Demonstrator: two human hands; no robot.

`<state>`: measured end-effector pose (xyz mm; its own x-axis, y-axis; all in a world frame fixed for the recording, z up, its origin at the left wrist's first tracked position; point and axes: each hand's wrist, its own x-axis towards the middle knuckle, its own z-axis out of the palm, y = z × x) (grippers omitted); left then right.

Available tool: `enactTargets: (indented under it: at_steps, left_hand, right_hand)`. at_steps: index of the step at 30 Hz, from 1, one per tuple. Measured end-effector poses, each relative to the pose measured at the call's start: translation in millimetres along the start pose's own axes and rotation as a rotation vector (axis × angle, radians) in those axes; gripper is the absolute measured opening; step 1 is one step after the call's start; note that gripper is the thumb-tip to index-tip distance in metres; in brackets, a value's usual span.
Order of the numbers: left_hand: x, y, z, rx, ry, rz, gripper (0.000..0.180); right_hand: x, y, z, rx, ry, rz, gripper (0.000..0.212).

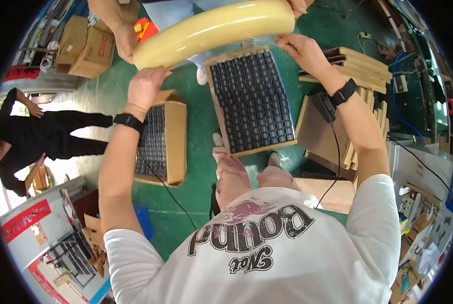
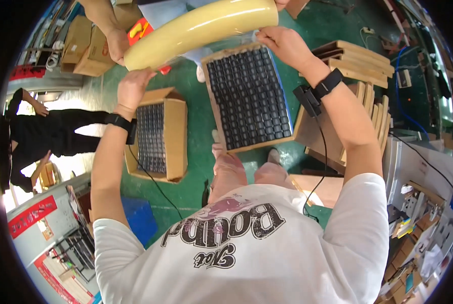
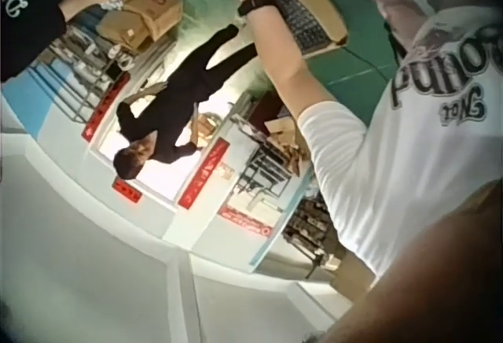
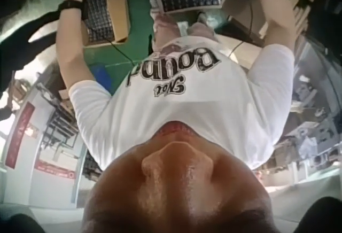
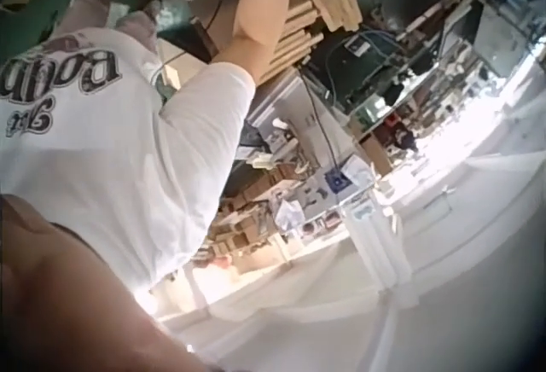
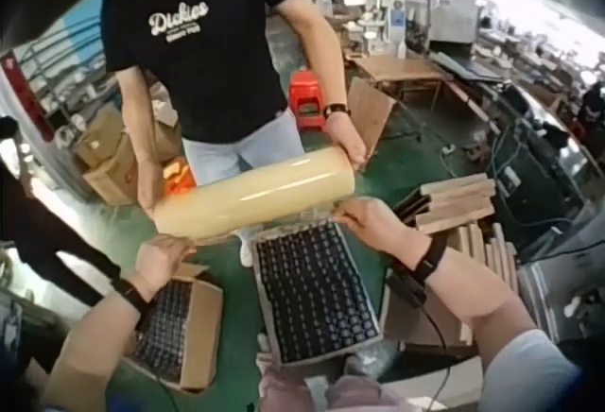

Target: The person removes a tray of components from a box, places it on a wooden board, and wraps it with plastic film. After smoothing the film over the tray, they lift the wrapped tray and place it into a blue plastic crate.

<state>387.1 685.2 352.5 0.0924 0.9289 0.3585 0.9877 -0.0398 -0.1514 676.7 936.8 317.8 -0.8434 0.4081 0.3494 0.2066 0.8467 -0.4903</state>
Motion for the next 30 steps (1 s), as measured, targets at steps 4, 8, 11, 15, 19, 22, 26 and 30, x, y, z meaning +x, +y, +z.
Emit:
enactTargets:
  at_steps: [4, 8, 11, 15, 19, 22, 26, 30]
  left_hand:
    - [-55.6, 67.1, 41.6, -0.057, -0.118, -0.19, 0.008]
    - [-89.7, 108.7, 89.7, -0.11, -0.098, -0.251, 0.009]
    - [-109.6, 133.3, 126.2, -0.16, -0.115, -0.272, 0.01]
    - [-116.5, 155.4, 172.2, -0.145, -0.036, -0.343, 0.012]
    - [-118.6, 170.9, 208.4, -0.192, -0.081, -0.352, 0.01]
    - [-147.8, 194.5, 221.6, -0.263, -0.175, -0.34, 0.008]
    - [-184.8, 235.7, 235.6, -0.331, -0.38, -0.285, 0.009]
    - [-217.0, 267.6, 263.9, -0.326, -0.497, -0.355, 0.011]
  right_hand:
    - [-62.2, 9.6, 39.6, 0.069, -0.038, -0.043, 0.014]
    - [-127.2, 25.3, 75.6, 0.145, 0.007, 0.031, 0.012]
    - [-162.0, 38.4, 100.4, 0.179, -0.029, 0.048, 0.011]
    - [-180.6, 70.2, 125.7, 0.114, 0.002, 0.075, 0.009]
    - [-209.5, 99.5, 154.1, 0.088, -0.021, 0.129, 0.009]
    - [-243.8, 95.9, 169.9, 0.152, -0.066, 0.22, 0.008]
    - [-298.1, 87.5, 185.3, 0.173, -0.13, 0.299, 0.008]
    - [-331.2, 88.3, 207.9, 0.147, -0.204, 0.319, 0.008]
